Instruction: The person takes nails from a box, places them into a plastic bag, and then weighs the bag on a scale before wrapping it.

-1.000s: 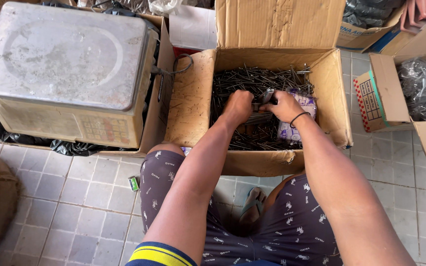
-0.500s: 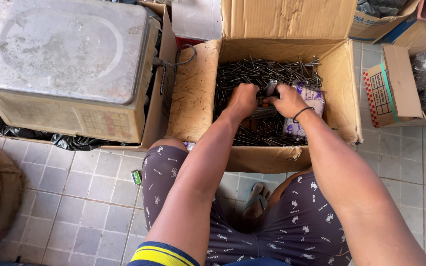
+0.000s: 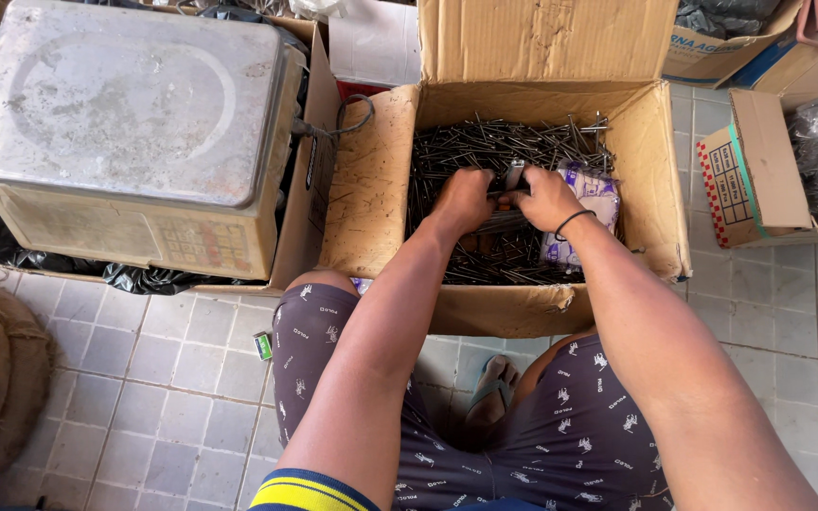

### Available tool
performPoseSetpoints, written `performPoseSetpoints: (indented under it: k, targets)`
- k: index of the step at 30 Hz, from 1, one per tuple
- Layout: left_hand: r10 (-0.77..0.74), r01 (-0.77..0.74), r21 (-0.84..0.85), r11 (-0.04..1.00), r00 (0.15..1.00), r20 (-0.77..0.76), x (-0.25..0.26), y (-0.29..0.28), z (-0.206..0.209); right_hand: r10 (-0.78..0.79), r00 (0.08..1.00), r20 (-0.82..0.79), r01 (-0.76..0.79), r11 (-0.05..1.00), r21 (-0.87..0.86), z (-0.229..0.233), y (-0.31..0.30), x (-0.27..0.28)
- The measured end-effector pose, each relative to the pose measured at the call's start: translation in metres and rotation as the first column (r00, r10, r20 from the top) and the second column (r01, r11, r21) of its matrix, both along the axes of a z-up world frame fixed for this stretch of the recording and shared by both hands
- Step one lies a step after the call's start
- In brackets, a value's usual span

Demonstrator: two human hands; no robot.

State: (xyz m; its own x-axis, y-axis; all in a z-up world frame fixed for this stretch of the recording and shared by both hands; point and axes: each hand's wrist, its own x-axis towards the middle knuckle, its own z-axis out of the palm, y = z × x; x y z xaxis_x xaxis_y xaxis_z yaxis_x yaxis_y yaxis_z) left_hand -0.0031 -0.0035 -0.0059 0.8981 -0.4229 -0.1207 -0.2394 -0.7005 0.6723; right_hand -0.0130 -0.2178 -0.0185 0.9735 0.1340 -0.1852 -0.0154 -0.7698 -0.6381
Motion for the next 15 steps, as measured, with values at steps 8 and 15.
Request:
performPoseSetpoints:
  k: [8, 15]
  targets:
    - [-0.074, 0.075, -0.025, 0.997, 0.997, 0.032, 0.006, -0.015, -0.029, 0.027, 0.998, 0.047, -0.026, 0.999, -0.024, -0.013, -0.004, 0.001]
    - [-0.085, 0.087, 0.067, 0.994, 0.996, -0.024, 0.007, -0.012, -0.017, 0.029, 0.996, 0.089, -0.026, 0.999, -0.033, -0.036, -0.005, 0.013]
